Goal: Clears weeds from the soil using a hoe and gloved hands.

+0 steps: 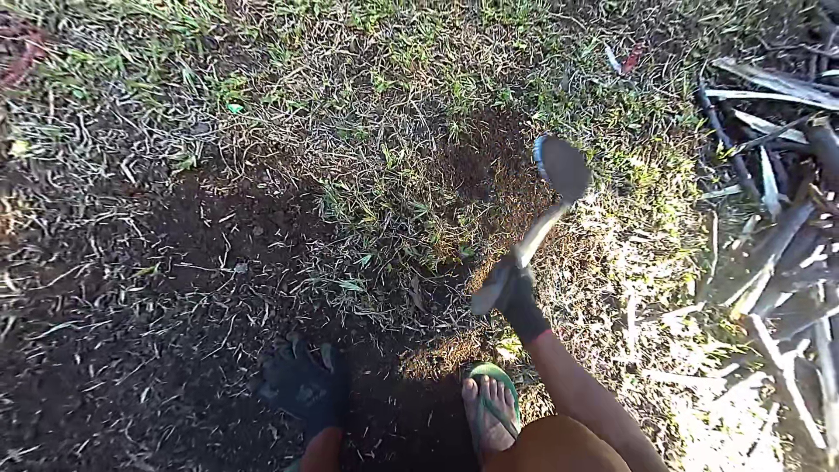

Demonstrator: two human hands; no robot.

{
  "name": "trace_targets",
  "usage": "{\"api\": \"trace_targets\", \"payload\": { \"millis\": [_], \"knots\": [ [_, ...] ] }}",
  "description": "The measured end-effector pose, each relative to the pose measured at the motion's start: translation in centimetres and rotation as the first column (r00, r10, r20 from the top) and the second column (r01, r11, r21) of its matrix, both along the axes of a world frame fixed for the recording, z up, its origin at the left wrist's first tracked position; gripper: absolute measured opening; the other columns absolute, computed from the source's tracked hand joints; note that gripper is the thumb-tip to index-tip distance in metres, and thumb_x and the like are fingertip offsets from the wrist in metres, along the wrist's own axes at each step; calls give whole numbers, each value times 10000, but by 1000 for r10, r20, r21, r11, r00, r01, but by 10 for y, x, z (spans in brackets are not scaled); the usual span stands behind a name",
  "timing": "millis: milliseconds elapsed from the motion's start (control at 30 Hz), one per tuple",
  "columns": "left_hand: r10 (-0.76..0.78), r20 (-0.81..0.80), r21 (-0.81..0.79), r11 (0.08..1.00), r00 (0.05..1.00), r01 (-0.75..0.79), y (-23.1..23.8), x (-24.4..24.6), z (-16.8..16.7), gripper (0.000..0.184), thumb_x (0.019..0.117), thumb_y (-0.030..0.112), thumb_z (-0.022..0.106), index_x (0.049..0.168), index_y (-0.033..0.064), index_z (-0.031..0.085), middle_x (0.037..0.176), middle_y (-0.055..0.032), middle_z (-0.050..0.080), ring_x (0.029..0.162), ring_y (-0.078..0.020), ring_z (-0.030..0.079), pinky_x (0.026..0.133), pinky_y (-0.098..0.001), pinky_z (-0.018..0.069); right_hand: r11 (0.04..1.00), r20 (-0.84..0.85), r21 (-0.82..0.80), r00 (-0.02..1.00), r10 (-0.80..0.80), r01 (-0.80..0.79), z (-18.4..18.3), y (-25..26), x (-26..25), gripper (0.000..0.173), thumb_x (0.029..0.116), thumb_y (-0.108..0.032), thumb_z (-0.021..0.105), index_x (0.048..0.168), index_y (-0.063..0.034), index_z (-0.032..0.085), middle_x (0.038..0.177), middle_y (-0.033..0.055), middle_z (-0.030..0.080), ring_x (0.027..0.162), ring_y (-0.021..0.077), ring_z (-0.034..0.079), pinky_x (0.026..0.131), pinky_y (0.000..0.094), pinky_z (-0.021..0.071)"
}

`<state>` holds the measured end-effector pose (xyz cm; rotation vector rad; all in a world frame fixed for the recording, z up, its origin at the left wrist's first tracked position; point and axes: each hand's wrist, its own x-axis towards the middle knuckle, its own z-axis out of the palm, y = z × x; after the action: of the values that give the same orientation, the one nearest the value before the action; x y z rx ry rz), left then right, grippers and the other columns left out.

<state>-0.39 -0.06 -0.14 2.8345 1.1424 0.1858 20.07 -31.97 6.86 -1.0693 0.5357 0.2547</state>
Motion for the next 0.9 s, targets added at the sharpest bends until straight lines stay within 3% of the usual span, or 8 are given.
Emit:
{"api": "trace_targets", "payload": {
  "millis": [100,200,267,367,500,567,733,900],
  "knots": [
    [-2,-1,-3,1000,1000,2,2,0,0,787,984,642,231,1545,134,444,1586,-196,433,1499,-431,335,1188,-688,144,801,-233,-250,836,496,-545,11,-1,-65,373,1073,-326,512,1249,2,498,680,40,572,523,146,581,523,327,556],
    [6,-14,-14,1000,1000,-7,-1,-1,0,790,982,647,224,1549,141,440,1588,-193,431,1504,-428,328,1191,-686,147,604,-422,-346,694,583,-718,35,-29,-112,504,997,-470,617,1274,-61,517,711,63,623,542,190,626,531,380,581],
    [9,-1,-7,1000,1000,-9,1,1,-1,782,984,641,237,1540,136,452,1583,-191,438,1503,-428,330,1192,-682,145,624,-416,-409,745,521,-665,39,-43,-124,501,979,-479,635,1255,-70,548,696,66,632,539,197,628,525,390,577],
    [12,-18,-4,1000,1000,-12,3,-2,-1,783,983,646,238,1547,144,444,1599,-171,425,1512,-414,319,1194,-680,143,816,-222,-422,917,331,-396,44,-49,-100,417,1042,-383,548,1236,-15,527,627,31,567,487,159,571,486,351,549],
    [10,-28,-26,1000,1000,-10,3,-2,-2,786,979,656,226,1555,162,431,1606,-167,413,1517,-410,309,1192,-684,140,990,-10,-53,991,-130,130,23,-44,-31,371,1112,-367,389,950,-70,542,595,7,538,466,126,549,461,302,534],
    [10,-10,-23,1000,1000,-10,2,-3,-3,776,989,646,246,1556,150,430,1607,-173,411,1519,-414,304,1198,-681,128,992,-41,-34,992,-122,120,2,-40,-31,392,1120,-380,336,936,-88,521,600,0,533,487,121,554,484,300,533],
    [16,-13,-28,999,1000,-17,1,-1,-4,770,991,638,246,1557,147,426,1609,-177,406,1522,-422,292,1197,-681,123,897,-326,-298,918,227,-328,12,-56,-118,399,1053,-368,540,1225,-10,497,641,42,552,497,160,569,487,343,547],
    [16,-35,-13,1000,999,-16,2,-2,-5,797,980,662,219,1565,158,416,1617,-168,397,1524,-416,291,1196,-678,137,947,-193,-307,981,31,-91,26,-63,-99,349,1071,-354,507,1147,-15,542,618,31,533,477,144,547,468,324,531]
  ]
}}
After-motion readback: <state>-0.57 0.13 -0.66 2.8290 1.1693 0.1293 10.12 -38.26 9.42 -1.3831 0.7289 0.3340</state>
